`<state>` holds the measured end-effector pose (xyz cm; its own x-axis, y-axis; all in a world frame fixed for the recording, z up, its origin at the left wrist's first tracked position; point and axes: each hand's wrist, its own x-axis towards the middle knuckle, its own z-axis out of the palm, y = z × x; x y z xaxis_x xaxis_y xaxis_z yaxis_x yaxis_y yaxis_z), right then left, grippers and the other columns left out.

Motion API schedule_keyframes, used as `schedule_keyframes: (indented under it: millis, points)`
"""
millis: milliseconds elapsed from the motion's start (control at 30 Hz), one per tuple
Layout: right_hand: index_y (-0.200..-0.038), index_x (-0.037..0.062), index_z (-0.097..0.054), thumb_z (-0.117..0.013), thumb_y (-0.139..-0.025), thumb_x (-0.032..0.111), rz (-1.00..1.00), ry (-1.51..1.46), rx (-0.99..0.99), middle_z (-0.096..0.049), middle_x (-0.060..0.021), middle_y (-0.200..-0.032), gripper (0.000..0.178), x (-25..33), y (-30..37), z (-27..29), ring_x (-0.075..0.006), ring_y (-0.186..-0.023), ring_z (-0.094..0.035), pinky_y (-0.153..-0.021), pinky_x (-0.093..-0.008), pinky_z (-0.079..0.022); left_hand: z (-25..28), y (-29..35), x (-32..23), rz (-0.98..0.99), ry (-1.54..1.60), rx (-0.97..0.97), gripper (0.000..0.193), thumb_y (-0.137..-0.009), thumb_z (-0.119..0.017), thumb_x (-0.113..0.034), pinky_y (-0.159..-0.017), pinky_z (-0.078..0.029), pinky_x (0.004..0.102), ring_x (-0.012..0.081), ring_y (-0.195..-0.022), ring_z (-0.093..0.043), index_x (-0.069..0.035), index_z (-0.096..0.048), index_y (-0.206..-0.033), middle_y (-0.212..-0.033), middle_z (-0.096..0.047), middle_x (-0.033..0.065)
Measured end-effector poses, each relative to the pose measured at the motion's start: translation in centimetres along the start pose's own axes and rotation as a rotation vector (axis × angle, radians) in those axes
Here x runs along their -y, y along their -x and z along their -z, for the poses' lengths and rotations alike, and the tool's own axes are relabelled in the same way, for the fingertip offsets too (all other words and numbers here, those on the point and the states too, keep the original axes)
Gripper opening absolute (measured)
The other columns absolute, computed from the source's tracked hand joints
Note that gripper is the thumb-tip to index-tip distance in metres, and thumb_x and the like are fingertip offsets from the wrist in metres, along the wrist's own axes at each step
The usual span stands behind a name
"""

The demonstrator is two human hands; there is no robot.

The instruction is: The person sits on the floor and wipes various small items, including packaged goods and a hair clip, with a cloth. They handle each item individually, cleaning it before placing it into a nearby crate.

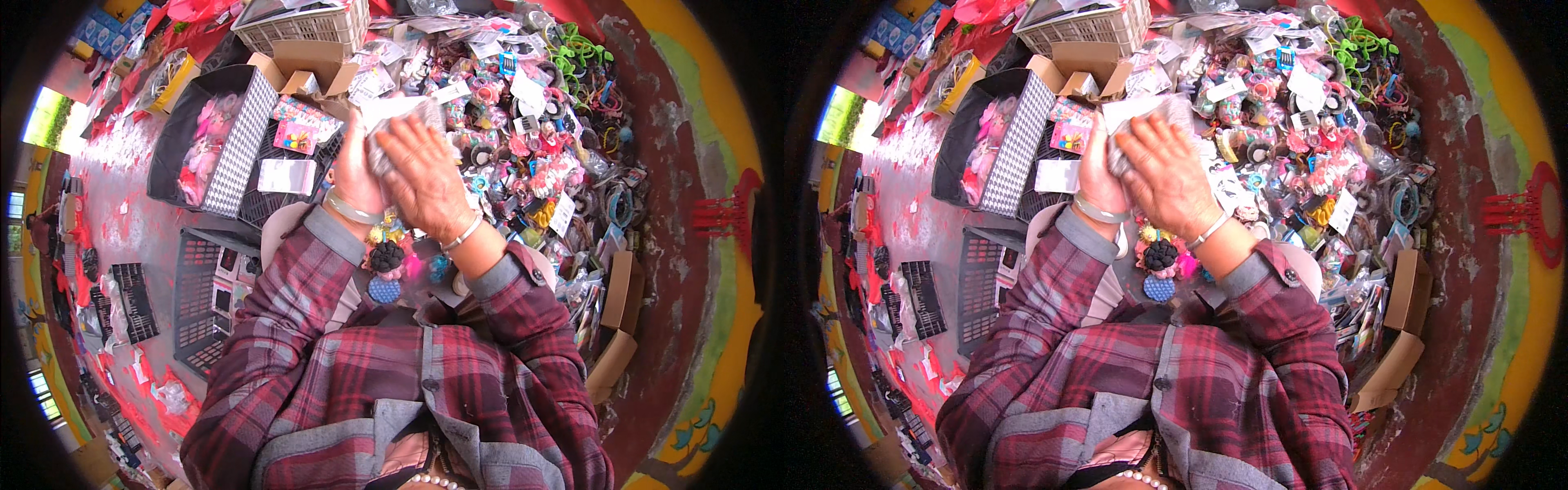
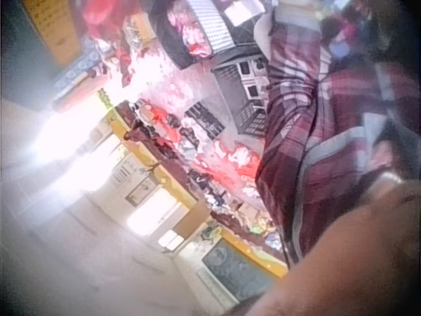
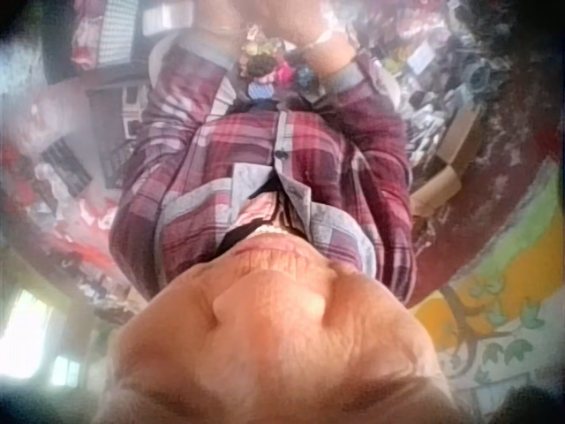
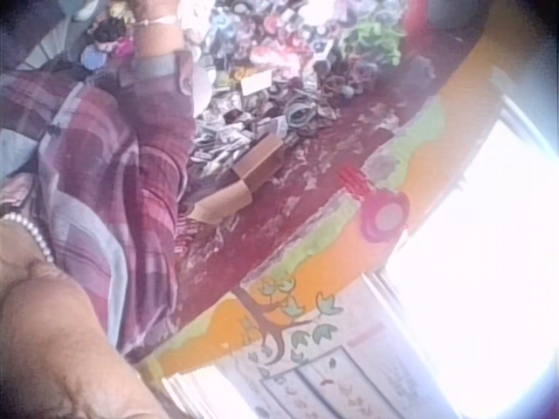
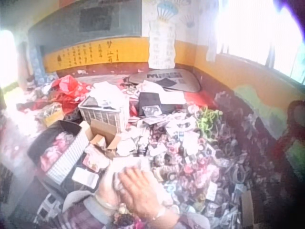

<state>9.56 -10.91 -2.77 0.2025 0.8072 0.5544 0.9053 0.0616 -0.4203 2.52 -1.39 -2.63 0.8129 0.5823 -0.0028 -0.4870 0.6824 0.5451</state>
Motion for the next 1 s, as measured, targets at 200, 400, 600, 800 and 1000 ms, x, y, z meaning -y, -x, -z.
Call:
schedule_keyframes:
  millis: [200,400,600,800,1000]
  points:
    - [-0.122,0.0080,-0.045,-0.050,-0.081,0.020,0.055,-0.004,-0.009,-0.042,-0.0151,-0.127,0.044,0.3,0.1,0.1,-0.0321,-0.122,-0.035,-0.101,-0.0443,-0.025,1.6,-0.2,0.3,0.134,0.179,0.021,0.049,-0.092,-0.030,-0.044,-0.092,-0.039,0.0374,0.0224,-0.107,-0.050,-0.006,-0.045,-0.120,-0.118,-0.050,0.0093]
    - [-0.121,0.0070,-0.046,-0.047,-0.084,0.021,-0.143,0.008,-0.176,-0.044,-0.0182,-0.125,0.039,-3.0,-0.5,0.5,-0.0341,-0.120,-0.037,-0.101,-0.0427,-0.026,-0.8,0.9,1.9,0.253,0.208,0.043,0.057,-0.089,-0.032,-0.051,-0.098,-0.032,0.0384,0.0243,-0.115,-0.043,-0.009,-0.038,-0.126,-0.126,-0.044,0.0085]
    - [-0.122,0.0060,-0.044,-0.051,-0.081,0.018,-0.019,-0.027,-0.032,-0.042,-0.0178,-0.127,0.043,-0.2,0.6,-0.6,-0.0349,-0.121,-0.035,-0.102,-0.0442,-0.024,-0.5,0.1,0.0,0.055,-0.012,-0.046,0.054,-0.091,-0.032,-0.042,-0.099,-0.031,0.0365,0.0231,-0.113,-0.043,-0.001,-0.039,-0.126,-0.125,-0.044,0.0122]
    - [-0.118,0.0028,-0.046,-0.052,-0.079,0.016,-0.026,-0.006,-0.078,-0.046,-0.0191,-0.122,0.042,-0.3,-0.3,0.2,-0.0338,-0.118,-0.040,-0.100,-0.0432,-0.027,-0.5,1.0,1.1,0.179,0.165,0.078,0.056,-0.089,-0.033,-0.050,-0.097,-0.033,0.0370,0.0211,-0.112,-0.045,-0.006,-0.042,-0.123,-0.122,-0.047,0.0083]
    - [-0.102,0.0016,-0.057,-0.049,-0.085,0.025,-0.612,-0.252,-0.205,-0.062,-0.0177,-0.092,0.030,-4.1,-0.9,0.6,-0.0328,-0.090,-0.058,-0.078,-0.0360,-0.046,2.3,1.0,2.4,0.387,-0.003,0.079,0.040,-0.088,-0.043,-0.017,-0.098,-0.033,0.0392,0.0258,-0.111,-0.047,0.000,-0.038,-0.124,-0.120,-0.048,0.0147]
